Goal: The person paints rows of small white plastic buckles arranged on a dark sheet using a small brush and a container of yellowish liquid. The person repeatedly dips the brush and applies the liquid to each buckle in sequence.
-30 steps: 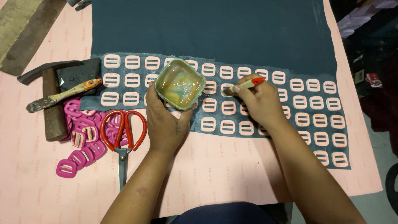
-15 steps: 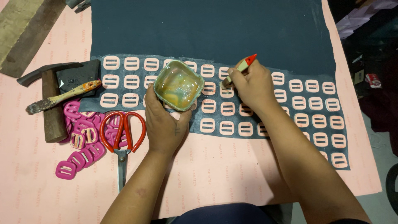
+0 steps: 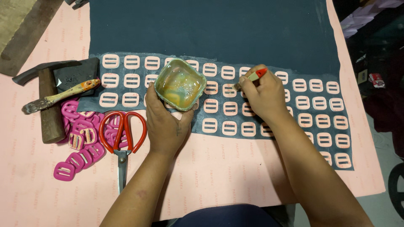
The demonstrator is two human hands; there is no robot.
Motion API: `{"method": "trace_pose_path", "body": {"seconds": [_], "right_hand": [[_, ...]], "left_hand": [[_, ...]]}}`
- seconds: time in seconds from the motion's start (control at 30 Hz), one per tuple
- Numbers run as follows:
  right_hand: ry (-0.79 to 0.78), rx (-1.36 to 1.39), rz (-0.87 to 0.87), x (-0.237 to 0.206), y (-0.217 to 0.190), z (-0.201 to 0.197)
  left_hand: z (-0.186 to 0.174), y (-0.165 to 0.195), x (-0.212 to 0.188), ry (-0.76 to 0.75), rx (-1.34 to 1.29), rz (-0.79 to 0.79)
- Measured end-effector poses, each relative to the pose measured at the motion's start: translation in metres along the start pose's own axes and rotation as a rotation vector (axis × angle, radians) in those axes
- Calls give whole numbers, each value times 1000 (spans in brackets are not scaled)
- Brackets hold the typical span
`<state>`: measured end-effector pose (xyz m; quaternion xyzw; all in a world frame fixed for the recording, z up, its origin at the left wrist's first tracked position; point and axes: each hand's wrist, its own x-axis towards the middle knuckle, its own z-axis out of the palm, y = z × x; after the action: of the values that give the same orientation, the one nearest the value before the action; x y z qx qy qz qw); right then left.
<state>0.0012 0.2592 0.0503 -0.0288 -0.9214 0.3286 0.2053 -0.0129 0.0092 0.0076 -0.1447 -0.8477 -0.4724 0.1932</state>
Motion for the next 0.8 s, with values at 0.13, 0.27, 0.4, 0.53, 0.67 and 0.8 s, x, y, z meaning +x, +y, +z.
{"method": "trace_pose_path", "body": {"seconds": [0.13, 0.27, 0.4, 0.53, 0.67, 0.8], "right_hand": [[24, -41, -181, -15, -2, -4], [-77, -103, -67, -24, -12, -5], [-145, -139, 18, -9, -25, -6], [-287, -170, 81, 18, -39, -3], [-368, -94, 169, 33, -41, -3], [-251, 202, 214, 31, -25, -19]], "left_hand": [[-1, 0, -1, -13, 10, 3], [-1, 0, -2, -22, 7, 10], [-2, -1, -1, -22, 11, 7], [-2, -1, 0, -20, 16, -15], [0, -1, 1, -7, 7, 10], [2, -1, 2, 0, 1, 23]]}}
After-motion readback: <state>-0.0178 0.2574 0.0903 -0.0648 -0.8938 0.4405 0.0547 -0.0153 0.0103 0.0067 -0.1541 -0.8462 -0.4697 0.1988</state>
